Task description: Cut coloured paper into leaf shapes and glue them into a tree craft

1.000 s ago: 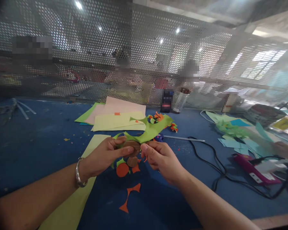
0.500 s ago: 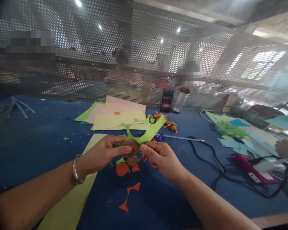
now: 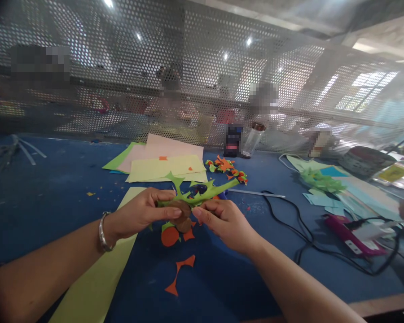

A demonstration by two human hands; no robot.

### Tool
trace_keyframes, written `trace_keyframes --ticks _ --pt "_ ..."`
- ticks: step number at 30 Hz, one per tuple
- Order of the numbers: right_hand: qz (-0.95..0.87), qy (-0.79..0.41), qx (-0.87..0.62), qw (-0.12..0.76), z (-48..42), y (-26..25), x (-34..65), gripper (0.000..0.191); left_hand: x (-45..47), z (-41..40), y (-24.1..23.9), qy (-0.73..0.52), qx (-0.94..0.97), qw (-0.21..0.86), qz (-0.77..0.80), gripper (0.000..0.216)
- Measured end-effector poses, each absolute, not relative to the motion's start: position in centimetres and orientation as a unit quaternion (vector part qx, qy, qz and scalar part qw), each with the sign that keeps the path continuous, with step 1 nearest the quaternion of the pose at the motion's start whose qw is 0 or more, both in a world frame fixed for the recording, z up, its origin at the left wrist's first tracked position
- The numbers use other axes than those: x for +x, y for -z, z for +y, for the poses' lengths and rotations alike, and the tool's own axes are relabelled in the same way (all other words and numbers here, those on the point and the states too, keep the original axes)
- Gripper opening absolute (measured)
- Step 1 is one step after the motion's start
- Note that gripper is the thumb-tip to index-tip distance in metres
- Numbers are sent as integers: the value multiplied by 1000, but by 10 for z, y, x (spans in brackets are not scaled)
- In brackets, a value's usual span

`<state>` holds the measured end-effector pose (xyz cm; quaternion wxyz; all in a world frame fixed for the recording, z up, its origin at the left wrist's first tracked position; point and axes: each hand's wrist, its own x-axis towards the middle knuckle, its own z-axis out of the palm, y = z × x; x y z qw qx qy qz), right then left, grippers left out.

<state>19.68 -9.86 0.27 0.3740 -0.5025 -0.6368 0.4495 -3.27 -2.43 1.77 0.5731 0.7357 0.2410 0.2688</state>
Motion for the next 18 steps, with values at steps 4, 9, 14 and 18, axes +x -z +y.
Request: trace_keyframes --ticks 4,9,14,18 --pt "-653 -435 -498 369 -97 -3 199 48 -34 -21 -18 -262 766 542 226 16" --pt "-634 -463 -498 368 -96 -1 200 49 -36 -21 -19 -264 759 552 223 12" --pt "-604 -485 -496 392 -98 0 198 47 -32 -21 -13 -305 660 640 248 18" --pt "-603 -479 -492 406 -99 -2 195 46 -28 -22 -11 -328 649 633 265 21"
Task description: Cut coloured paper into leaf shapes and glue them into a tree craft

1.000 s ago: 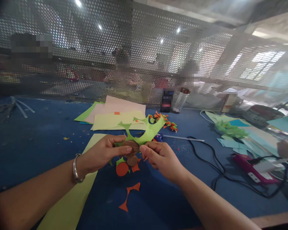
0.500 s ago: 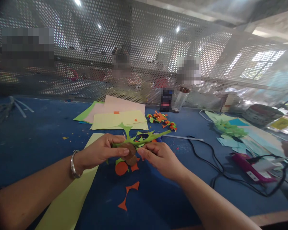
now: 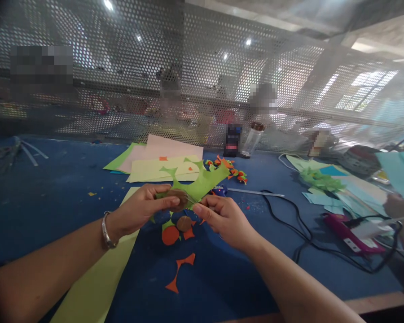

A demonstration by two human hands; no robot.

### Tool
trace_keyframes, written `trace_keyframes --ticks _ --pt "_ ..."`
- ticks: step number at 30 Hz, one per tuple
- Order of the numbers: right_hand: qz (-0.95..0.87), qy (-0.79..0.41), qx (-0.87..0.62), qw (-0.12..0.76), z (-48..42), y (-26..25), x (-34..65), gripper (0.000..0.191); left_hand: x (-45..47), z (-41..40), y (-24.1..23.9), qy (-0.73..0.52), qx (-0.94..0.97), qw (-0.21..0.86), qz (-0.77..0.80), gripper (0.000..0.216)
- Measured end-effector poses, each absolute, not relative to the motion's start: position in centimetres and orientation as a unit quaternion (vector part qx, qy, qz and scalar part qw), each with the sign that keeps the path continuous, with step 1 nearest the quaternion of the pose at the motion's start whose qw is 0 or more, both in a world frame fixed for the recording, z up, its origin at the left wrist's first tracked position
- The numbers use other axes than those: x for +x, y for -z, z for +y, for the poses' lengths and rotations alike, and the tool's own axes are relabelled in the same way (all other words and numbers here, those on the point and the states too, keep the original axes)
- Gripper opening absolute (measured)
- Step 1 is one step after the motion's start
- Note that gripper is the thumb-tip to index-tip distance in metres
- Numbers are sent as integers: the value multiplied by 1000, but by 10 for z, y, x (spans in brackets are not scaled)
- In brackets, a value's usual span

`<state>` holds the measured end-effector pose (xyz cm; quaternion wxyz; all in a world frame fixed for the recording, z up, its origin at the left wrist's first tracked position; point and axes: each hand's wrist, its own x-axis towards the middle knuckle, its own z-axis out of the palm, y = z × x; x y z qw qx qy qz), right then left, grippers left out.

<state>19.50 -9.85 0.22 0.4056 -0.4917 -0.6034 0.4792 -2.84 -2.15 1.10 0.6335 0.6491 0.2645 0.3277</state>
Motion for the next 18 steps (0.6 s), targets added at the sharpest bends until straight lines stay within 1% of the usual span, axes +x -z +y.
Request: trace_keyframes --ticks 3,6,10,13,18 --pt "-602 -468 -506 404 -99 -3 195 47 -28 -22 -11 -332 660 619 267 24" --pt "-586 -484 -507 407 -98 -3 195 47 -29 -22 -10 -327 677 604 263 25" --pt "-575 -524 -487 397 -98 -4 196 48 -29 -22 -9 -313 684 605 262 24" --pt "-576 -532 -482 391 -98 -5 197 47 -29 -22 -10 -307 687 610 249 21" --pt "-574 -544 -471 391 -98 -4 197 47 -30 -22 -10 -294 728 570 241 18"
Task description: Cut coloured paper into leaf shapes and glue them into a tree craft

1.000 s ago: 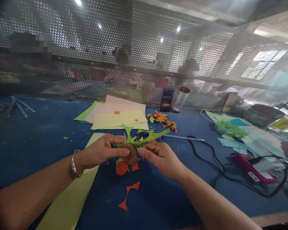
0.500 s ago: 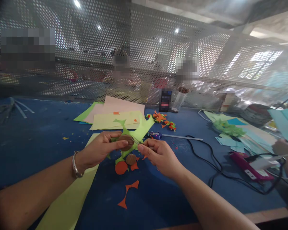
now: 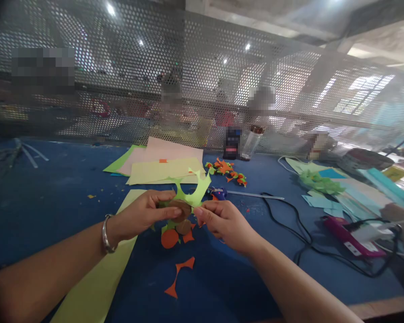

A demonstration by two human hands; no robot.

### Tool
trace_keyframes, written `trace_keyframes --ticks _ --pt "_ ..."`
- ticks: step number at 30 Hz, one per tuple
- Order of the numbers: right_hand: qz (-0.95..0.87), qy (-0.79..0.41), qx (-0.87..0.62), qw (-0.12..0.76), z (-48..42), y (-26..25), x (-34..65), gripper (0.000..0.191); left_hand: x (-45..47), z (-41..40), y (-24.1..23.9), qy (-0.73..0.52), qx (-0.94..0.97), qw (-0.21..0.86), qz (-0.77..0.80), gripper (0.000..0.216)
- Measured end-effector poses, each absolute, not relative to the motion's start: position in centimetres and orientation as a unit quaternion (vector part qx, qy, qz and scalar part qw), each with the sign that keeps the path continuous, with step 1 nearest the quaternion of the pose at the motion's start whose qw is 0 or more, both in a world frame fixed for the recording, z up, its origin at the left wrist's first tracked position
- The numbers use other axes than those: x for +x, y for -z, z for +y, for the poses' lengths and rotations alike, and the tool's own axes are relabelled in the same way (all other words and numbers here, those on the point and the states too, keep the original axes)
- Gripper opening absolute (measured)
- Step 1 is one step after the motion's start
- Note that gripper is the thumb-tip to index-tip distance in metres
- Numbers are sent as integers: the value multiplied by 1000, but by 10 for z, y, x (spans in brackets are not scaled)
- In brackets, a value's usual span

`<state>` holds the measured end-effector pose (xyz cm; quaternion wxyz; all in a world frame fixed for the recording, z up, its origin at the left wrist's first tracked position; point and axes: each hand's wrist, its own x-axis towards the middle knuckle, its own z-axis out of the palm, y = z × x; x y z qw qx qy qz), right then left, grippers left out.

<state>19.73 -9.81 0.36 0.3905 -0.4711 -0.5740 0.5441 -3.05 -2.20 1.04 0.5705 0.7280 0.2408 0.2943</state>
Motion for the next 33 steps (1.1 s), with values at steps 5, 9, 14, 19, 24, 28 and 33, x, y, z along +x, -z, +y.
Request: trace_keyframes --ticks 5,9,14,19,24,28,33 --pt "-579 -544 -466 390 -99 -3 198 46 -30 -25 -11 -278 742 568 223 18" --pt "-582 -542 -466 388 -100 -5 199 47 -28 -27 -14 -286 744 564 215 16" --pt "-601 -527 -467 379 -100 -8 199 47 -28 -27 -16 -283 746 565 210 16" --pt "-604 -526 -470 371 -100 -7 200 47 -29 -26 -14 -272 743 571 220 17" --pt "-623 -503 -477 363 -100 -2 203 45 -29 -26 -12 -268 744 571 218 16" --pt "-624 -502 -473 366 -101 -3 204 46 -26 -27 -11 -282 753 549 227 16" --pt "-639 -483 -469 373 -101 -5 204 45 -22 -30 -8 -291 735 561 246 19"
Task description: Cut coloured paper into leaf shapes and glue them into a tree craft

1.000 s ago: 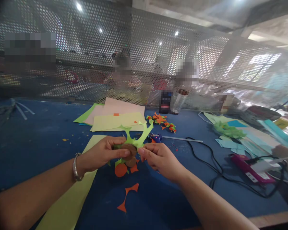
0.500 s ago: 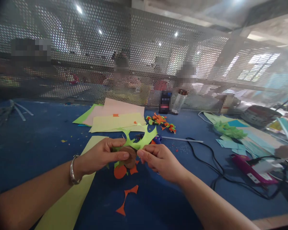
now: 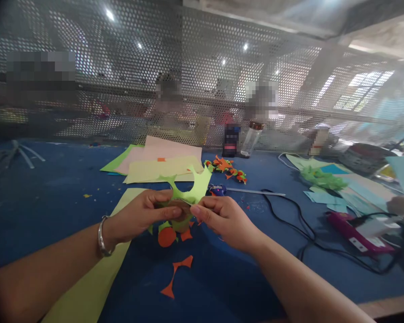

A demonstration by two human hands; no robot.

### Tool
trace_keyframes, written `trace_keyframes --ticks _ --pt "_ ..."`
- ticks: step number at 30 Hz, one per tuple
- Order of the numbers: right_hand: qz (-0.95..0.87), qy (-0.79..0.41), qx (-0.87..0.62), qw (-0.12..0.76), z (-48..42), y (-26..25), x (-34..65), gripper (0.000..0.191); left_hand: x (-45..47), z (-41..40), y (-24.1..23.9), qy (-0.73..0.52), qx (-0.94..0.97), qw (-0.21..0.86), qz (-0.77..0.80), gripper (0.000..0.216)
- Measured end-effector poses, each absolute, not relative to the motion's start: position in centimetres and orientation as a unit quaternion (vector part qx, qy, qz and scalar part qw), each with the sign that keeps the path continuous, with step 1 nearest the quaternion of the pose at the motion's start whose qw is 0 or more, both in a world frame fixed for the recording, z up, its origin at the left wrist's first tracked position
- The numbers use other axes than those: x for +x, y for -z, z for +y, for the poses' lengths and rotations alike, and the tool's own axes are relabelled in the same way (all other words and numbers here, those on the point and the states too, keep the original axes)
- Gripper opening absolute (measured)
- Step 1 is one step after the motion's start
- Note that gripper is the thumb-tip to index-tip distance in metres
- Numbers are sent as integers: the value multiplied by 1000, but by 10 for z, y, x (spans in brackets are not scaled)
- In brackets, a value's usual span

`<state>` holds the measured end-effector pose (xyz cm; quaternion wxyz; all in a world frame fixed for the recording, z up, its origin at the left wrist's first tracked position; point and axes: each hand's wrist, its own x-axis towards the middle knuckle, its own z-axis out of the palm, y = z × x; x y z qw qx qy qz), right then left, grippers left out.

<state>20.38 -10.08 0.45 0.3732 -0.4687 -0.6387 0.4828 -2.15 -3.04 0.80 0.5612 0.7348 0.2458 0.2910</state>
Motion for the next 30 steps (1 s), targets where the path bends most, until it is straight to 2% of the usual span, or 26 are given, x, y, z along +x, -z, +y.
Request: trace_keyframes --ticks 13,22,30 --pt "-679 -423 -470 373 -100 -5 207 43 -20 -31 -7 -280 722 586 237 24" --pt "-718 -362 -490 338 -102 -8 207 47 -20 -32 -10 -284 777 514 226 17" --pt "-719 -364 -495 326 -103 -9 209 49 -22 -31 -7 -269 781 521 215 17"
